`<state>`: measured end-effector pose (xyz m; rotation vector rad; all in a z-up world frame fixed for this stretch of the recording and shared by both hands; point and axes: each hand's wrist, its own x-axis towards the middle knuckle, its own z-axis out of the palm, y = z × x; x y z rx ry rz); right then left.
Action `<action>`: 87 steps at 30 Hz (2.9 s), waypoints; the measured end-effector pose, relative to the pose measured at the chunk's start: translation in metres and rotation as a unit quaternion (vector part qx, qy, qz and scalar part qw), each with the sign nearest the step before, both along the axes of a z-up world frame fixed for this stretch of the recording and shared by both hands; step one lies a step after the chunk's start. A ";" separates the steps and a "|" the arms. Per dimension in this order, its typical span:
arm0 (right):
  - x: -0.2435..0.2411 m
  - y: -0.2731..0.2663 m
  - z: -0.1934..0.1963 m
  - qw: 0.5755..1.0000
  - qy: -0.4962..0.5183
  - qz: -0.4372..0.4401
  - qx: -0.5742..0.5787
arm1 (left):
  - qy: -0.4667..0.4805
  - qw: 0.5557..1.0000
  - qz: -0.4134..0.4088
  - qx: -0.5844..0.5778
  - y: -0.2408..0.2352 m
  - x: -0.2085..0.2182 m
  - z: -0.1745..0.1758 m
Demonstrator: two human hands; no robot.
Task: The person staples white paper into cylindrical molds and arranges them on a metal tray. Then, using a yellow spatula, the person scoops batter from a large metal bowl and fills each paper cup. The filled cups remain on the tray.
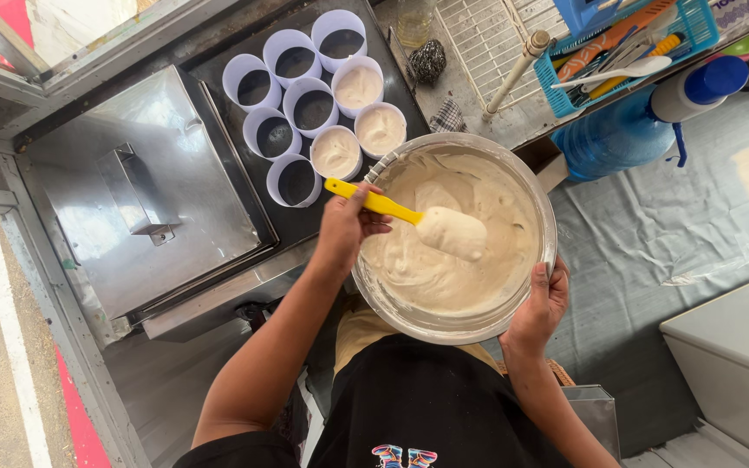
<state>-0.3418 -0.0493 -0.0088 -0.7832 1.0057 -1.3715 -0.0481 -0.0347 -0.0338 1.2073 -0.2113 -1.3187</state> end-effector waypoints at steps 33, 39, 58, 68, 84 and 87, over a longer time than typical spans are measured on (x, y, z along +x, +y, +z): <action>0.002 0.004 0.000 0.998 0.030 -0.024 0.043 | -0.416 0.840 0.273 -0.217 -0.060 0.086 0.050; 0.002 0.007 -0.003 0.999 0.026 -0.007 -0.023 | -0.496 0.864 0.019 -0.081 0.017 0.029 0.040; 0.004 0.005 -0.002 1.000 0.014 -0.010 -0.004 | -0.026 0.993 0.097 -0.068 0.010 0.014 -0.011; 0.000 0.004 -0.011 0.999 0.034 -0.026 0.007 | -0.460 0.844 0.260 -0.095 -0.102 0.110 0.032; 0.000 0.009 -0.002 0.998 0.052 -0.027 0.023 | -0.447 0.845 0.292 -0.035 -0.100 0.115 0.005; 0.006 0.005 0.001 0.999 0.044 -0.017 0.026 | -0.444 0.847 0.289 -0.034 -0.098 0.123 0.000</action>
